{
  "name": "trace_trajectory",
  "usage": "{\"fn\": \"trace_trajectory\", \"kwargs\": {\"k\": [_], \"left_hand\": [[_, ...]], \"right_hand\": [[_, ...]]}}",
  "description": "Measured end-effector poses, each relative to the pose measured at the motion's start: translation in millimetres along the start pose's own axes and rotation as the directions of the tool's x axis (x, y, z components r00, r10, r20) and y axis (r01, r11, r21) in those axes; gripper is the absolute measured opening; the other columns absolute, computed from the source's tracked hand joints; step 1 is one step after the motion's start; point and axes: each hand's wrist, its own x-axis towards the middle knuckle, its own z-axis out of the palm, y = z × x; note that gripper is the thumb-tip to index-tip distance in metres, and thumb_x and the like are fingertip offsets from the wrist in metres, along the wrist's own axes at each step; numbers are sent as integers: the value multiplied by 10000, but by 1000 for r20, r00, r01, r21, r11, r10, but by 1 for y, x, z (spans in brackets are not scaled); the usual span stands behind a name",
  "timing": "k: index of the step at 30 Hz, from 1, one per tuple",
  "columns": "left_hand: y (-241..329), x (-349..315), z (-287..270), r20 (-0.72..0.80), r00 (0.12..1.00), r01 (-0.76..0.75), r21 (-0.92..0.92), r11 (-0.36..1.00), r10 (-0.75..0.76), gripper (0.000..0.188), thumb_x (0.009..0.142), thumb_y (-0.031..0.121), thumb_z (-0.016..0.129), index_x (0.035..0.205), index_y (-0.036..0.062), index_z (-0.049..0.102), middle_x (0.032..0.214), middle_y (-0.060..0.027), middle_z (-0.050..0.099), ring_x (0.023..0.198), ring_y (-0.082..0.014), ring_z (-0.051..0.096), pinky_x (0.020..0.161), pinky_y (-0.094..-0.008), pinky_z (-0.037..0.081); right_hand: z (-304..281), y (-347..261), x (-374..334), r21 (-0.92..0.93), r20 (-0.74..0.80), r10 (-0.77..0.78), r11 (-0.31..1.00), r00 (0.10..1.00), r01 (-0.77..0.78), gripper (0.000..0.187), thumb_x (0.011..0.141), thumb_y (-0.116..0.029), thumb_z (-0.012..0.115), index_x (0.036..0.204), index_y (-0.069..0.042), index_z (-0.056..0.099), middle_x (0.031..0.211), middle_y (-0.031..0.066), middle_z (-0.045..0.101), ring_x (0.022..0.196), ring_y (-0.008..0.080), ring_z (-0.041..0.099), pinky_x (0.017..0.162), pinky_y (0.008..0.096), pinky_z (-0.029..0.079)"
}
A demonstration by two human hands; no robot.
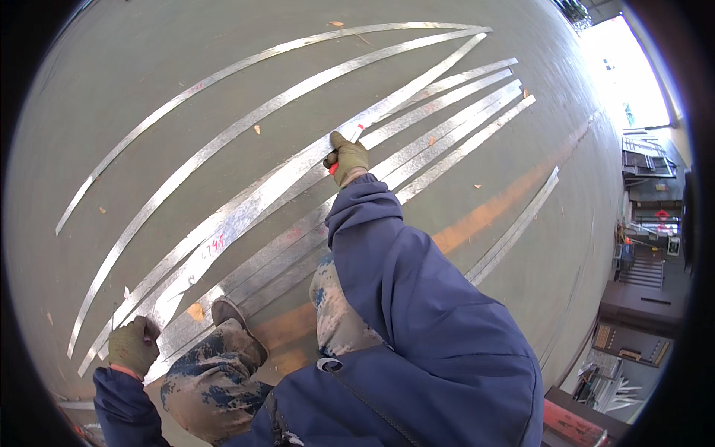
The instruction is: The person measures and marks multiple metal strips laid on the floor using a tape measure and a red marker. They write numerical values on each strip, then briefly write on a white paper placed on a green circular object before returning to mark additional strips.
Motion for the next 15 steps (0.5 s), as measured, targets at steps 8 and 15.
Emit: {"fn": "trace_trajectory", "kwargs": {"k": [8, 15], "left_hand": [[10, 6, 44, 135, 989, -50, -55, 997, 58, 163, 748, 128, 725, 895, 97, 664, 838, -141, 725, 824, -361, 713, 750, -451, 564], [34, 72, 83, 189, 972, -118, -111, 987, 138, 159, 757, 119, 719, 905, 97, 667, 861, -144, 729, 841, -365, 717, 757, -443, 568]], "right_hand": [[-70, -16, -66, -173, -1, -193, 966, 981, 190, 275, 859, -25, 684, 1075, 102, 571, 685, 99, 594, 449, 186, 519, 411, 357, 391], [-151, 17, -8, -224, -157, -53, 974, 986, 17, 317, 855, -52, 767, 1009, 70, 518, 623, 96, 547, 427, 208, 512, 381, 372, 397]]}}
